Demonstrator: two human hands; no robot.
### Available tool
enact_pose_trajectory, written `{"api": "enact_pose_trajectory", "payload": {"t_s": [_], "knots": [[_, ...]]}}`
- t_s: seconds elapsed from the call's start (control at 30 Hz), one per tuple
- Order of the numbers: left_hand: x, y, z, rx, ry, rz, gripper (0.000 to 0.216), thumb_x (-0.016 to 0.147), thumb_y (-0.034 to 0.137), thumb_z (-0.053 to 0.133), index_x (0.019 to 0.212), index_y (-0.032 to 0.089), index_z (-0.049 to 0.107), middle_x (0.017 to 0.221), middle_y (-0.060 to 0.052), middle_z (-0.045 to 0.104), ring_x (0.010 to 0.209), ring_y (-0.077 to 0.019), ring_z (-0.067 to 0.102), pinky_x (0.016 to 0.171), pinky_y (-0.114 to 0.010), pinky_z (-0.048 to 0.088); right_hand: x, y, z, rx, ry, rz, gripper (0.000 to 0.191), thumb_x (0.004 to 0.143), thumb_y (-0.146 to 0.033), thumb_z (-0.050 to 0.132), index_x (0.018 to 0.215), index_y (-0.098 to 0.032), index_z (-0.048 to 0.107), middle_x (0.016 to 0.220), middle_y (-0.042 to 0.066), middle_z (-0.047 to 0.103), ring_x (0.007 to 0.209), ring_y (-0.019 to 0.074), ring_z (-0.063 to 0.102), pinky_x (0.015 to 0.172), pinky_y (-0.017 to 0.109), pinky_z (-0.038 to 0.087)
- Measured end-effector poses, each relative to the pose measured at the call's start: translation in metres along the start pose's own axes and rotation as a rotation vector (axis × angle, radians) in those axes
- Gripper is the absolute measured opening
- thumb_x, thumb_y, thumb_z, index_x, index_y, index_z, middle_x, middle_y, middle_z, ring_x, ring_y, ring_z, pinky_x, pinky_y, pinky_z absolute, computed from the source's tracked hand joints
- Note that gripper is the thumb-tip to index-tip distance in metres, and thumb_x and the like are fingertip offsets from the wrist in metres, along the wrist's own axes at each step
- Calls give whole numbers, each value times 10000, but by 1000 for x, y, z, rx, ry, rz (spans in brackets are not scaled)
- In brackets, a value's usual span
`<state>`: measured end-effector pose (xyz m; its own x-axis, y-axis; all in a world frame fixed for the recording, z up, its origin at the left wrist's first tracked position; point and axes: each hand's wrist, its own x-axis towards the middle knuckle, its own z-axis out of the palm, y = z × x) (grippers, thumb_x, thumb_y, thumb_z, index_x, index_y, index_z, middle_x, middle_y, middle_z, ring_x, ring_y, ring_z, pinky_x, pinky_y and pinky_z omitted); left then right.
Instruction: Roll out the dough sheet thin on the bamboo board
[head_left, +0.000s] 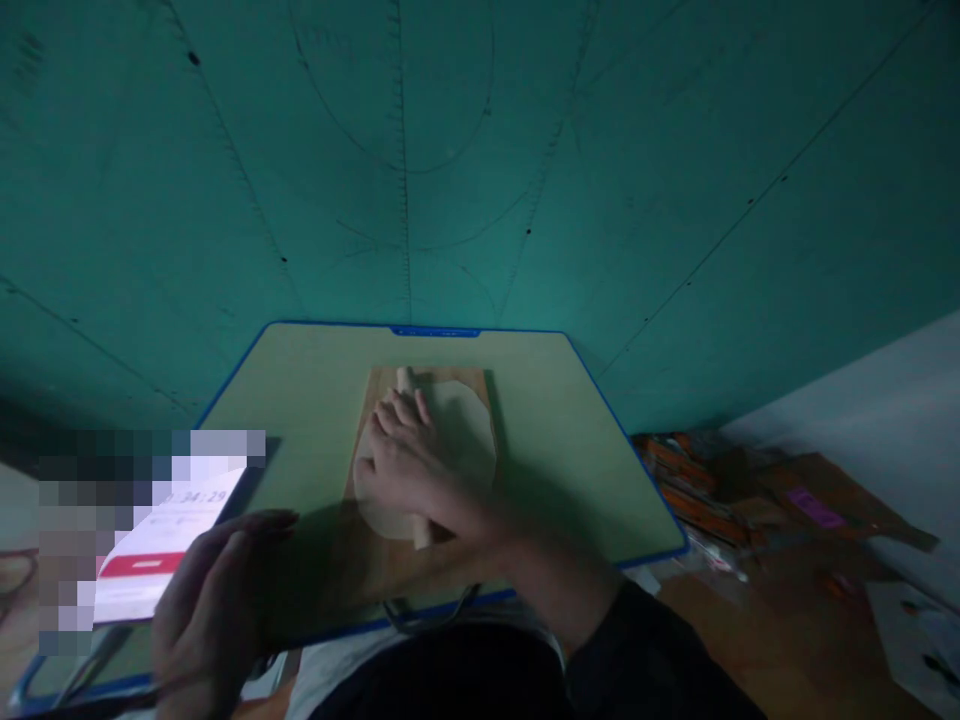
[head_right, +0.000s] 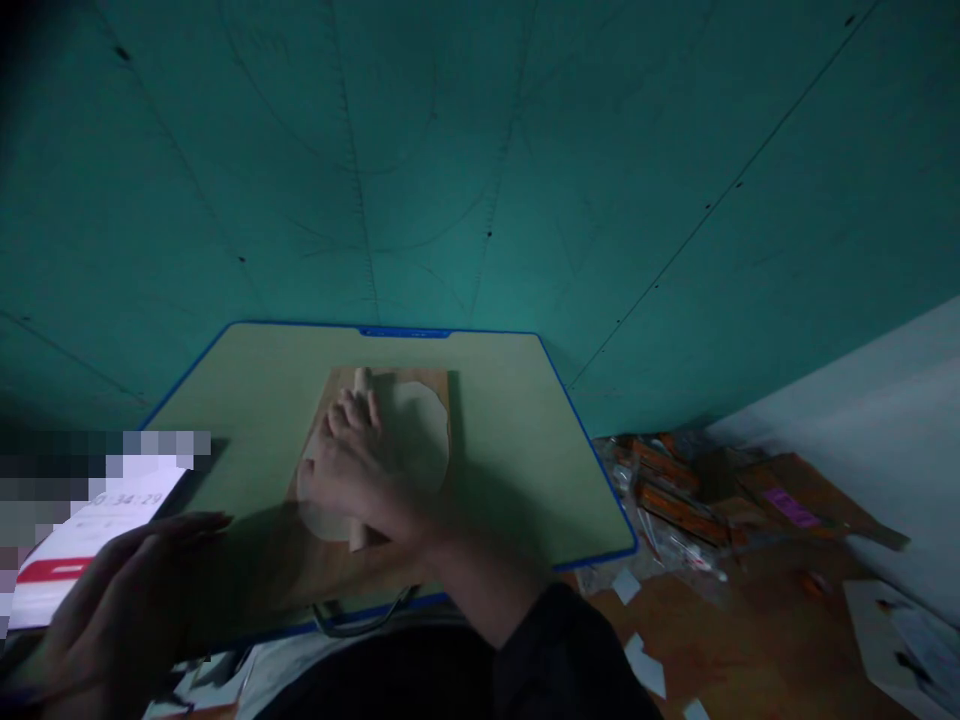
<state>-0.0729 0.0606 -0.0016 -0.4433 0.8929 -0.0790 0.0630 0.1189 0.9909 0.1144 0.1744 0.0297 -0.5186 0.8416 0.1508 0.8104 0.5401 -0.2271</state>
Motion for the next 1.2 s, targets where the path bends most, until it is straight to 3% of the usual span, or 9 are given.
{"api": "enact_pose_trajectory", "payload": {"t_s": [0.2,0.3,0.4,0.5,0.63,0.8,0.93,1.03,1.2], "knots": [[-4,6,8,-24,20,-6,364,770,615,720,834,257,740,934,-2,764,1007,-264,670,897,-336,528,-65,106,-19,33,-125,280,572,1059,-427,319,1563,-171,400,1642,133,341,1550,328,207,1248,611,168],[-5,7,10,-3,28,-4,354,798,602,696,857,255,736,959,-3,761,1029,-269,659,905,-343,512,-85,135,-8,213,-68,416,604,1073,-434,246,1625,-189,233,1648,138,328,1536,266,270,1226,529,301],[-4,7,10,-1,48,3,380,787,629,683,852,257,731,960,-4,760,1036,-275,655,919,-350,500,-81,132,13,341,78,384,713,1048,-413,365,1648,-202,42,1663,147,296,1536,277,275,1210,526,341],[-1,4,8,26,50,-1,407,734,659,695,815,262,730,921,-12,765,996,-290,667,860,-365,526,-69,121,21,357,149,338,824,981,-251,477,1646,-231,-9,1675,133,269,1539,305,262,1215,550,330],[5,-5,4,86,48,53,412,749,668,660,798,263,723,894,-17,769,941,-295,687,800,-384,543,-69,119,8,369,147,249,872,921,-73,411,1638,-329,-15,1678,39,281,1506,242,349,1192,473,403],[2,-3,10,250,-11,329,367,870,600,597,887,248,701,913,-28,758,882,-257,705,758,-360,555,-95,113,-16,287,132,221,838,954,-102,426,1640,-294,-16,1627,64,387,1434,261,468,1098,461,517],[-1,17,25,365,-115,671,209,977,408,523,1002,248,655,1021,-35,719,965,-222,695,798,-324,555,-117,85,-32,207,-29,-18,797,940,-25,384,1640,-276,98,1662,33,313,1451,199,443,1114,365,508],[0,33,45,483,-235,882,166,1000,303,493,1079,244,625,1108,-53,683,1007,-205,685,796,-304,565,-126,70,-39,98,-126,-180,685,950,-4,389,1594,-224,312,1606,66,429,1445,186,451,1177,372,440],[-3,43,100,812,-456,1074,372,1031,325,426,1341,163,553,1390,-159,611,1322,-306,557,1038,-478,516,-128,71,-40,-151,-115,-54,505,972,-241,577,1471,-181,528,1605,185,397,1498,325,356,1228,549,314]]}}
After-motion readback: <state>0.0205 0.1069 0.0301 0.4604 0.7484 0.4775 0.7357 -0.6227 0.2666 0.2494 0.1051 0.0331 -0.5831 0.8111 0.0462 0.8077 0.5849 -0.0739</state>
